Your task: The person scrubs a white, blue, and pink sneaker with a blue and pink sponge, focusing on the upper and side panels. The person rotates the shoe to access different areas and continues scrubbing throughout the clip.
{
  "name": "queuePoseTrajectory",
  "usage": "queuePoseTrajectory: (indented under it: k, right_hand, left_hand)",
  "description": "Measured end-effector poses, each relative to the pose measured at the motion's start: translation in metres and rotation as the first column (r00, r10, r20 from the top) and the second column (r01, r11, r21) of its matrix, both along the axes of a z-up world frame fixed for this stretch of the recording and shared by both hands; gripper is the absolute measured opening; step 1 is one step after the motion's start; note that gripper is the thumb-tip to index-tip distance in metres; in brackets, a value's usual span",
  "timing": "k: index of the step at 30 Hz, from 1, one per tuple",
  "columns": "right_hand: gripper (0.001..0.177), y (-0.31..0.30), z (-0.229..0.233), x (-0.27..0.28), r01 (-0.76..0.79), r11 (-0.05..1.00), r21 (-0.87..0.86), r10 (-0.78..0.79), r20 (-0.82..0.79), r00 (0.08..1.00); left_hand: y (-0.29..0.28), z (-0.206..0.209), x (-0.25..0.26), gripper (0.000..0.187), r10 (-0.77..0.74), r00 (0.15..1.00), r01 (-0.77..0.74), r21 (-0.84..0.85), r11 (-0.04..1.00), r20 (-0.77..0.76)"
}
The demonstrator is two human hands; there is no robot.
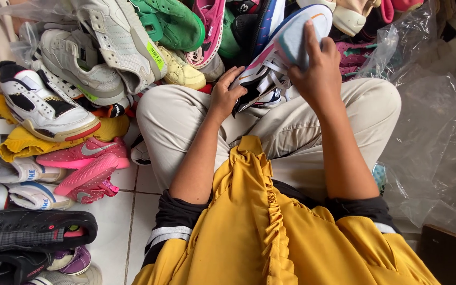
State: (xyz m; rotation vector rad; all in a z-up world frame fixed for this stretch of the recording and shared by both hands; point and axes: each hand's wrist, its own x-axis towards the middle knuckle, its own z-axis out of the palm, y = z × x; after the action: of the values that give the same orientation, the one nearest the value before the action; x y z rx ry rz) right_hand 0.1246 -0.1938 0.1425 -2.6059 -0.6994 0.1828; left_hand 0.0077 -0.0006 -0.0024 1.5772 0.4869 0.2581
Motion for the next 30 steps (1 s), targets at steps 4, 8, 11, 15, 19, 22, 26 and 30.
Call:
queuePoseTrajectory:
  k: [4, 8, 11, 15, 19, 22, 26, 30]
  right_hand:
    - [0.094, -0.033, -0.04, -0.008, -0.091, 0.988, 0.121, 0.085, 0.054, 0.995]
    - [0.092, -0.047, -0.047, -0.006, -0.062, 0.967, 0.248, 0.069, -0.021, 0.997]
    - [0.089, -0.043, -0.047, -0.003, -0.054, 0.948, 0.312, 0.071, -0.04, 0.997]
    - [0.081, -0.043, -0.074, 0.004, -0.029, 0.93, 0.365, 0.034, -0.008, 0.999]
    - [0.079, -0.049, -0.056, 0.002, 0.054, 0.916, 0.397, -0.009, -0.115, 0.993]
    - [0.099, -0.051, -0.034, -0.008, 0.351, 0.589, 0.728, 0.292, -0.597, 0.748]
    - [0.094, -0.046, -0.043, -0.028, 0.155, 0.661, 0.734, 0.398, -0.518, 0.758]
    - [0.084, -0.034, -0.058, -0.038, 0.206, 0.551, 0.809, 0.476, -0.507, 0.719]
  left_hand:
    - [-0.004, 0.016, -0.004, 0.056, -0.003, 0.999, -0.001, -0.109, 0.994, -0.034]
    - [-0.004, 0.013, 0.001, 0.057, -0.015, 0.999, 0.015, -0.016, 1.0, -0.032]
    - [-0.002, 0.011, 0.001, 0.056, -0.012, 1.0, 0.011, -0.033, 0.999, -0.022]
    - [-0.001, 0.007, 0.0, 0.054, -0.01, 0.999, 0.016, -0.161, 0.987, 0.037]
    - [0.002, 0.0, 0.003, 0.051, -0.008, 0.996, 0.03, -0.246, 0.969, 0.089]
    - [0.005, -0.015, 0.003, 0.048, 0.07, 0.993, -0.01, -0.519, 0.855, 0.097]
    - [0.003, -0.021, 0.004, 0.045, 0.085, 0.977, 0.004, -0.42, 0.908, 0.194]
    - [0.002, -0.021, 0.002, 0.044, 0.069, 0.977, 0.026, -0.43, 0.902, 0.204]
